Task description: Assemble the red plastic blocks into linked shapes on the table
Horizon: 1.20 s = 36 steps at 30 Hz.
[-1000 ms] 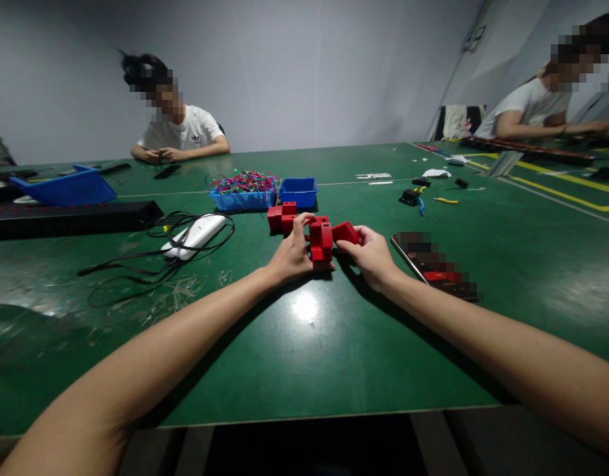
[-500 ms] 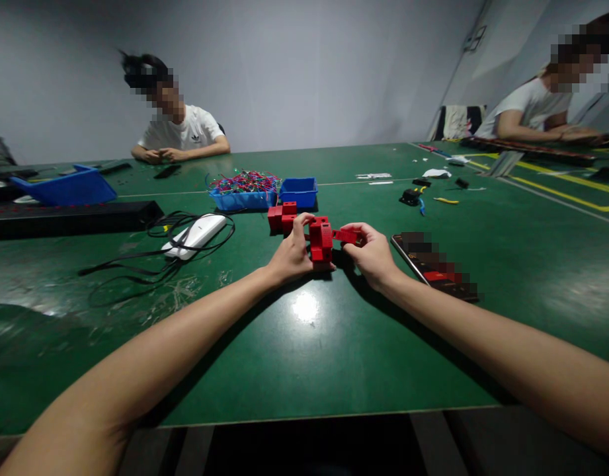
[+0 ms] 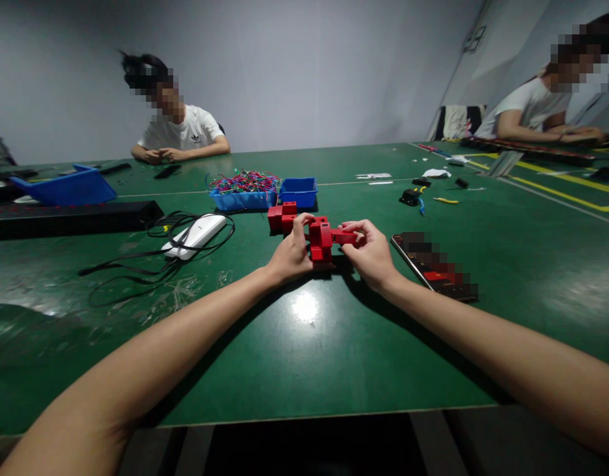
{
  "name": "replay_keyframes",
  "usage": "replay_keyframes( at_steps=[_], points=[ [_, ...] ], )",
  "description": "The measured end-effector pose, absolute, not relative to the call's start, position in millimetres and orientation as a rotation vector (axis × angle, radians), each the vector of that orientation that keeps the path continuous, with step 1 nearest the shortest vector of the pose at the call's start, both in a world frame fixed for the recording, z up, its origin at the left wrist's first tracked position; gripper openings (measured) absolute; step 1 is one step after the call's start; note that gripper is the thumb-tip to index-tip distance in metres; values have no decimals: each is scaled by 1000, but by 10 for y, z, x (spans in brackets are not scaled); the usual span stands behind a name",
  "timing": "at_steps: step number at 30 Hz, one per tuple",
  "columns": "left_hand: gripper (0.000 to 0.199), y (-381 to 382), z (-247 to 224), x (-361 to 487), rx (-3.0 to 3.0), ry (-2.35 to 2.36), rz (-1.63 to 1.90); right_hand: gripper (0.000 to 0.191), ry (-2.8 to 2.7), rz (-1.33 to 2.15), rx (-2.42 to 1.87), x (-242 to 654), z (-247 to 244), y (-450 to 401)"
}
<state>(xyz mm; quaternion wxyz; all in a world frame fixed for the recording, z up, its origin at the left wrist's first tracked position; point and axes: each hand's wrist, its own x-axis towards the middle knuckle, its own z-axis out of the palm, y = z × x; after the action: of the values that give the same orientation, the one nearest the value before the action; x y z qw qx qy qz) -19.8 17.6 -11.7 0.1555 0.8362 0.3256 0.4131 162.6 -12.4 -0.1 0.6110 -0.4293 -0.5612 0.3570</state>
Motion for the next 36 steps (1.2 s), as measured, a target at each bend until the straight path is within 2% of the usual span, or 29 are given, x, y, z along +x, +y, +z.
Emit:
replay_keyframes(
  at_steps=[14,23,36],
  points=[
    [99,166,-109,-198,2385,970,1178,29,-1209,872,-1015,1613,16,-117],
    [99,157,-105,-197,2398,972,1173,41,-1078,1036,-1031,1590,52,-122],
    [103,149,-102,-211,2444,1014,1196,49,-1218,945,-1040,1572,122,-212]
  ],
)
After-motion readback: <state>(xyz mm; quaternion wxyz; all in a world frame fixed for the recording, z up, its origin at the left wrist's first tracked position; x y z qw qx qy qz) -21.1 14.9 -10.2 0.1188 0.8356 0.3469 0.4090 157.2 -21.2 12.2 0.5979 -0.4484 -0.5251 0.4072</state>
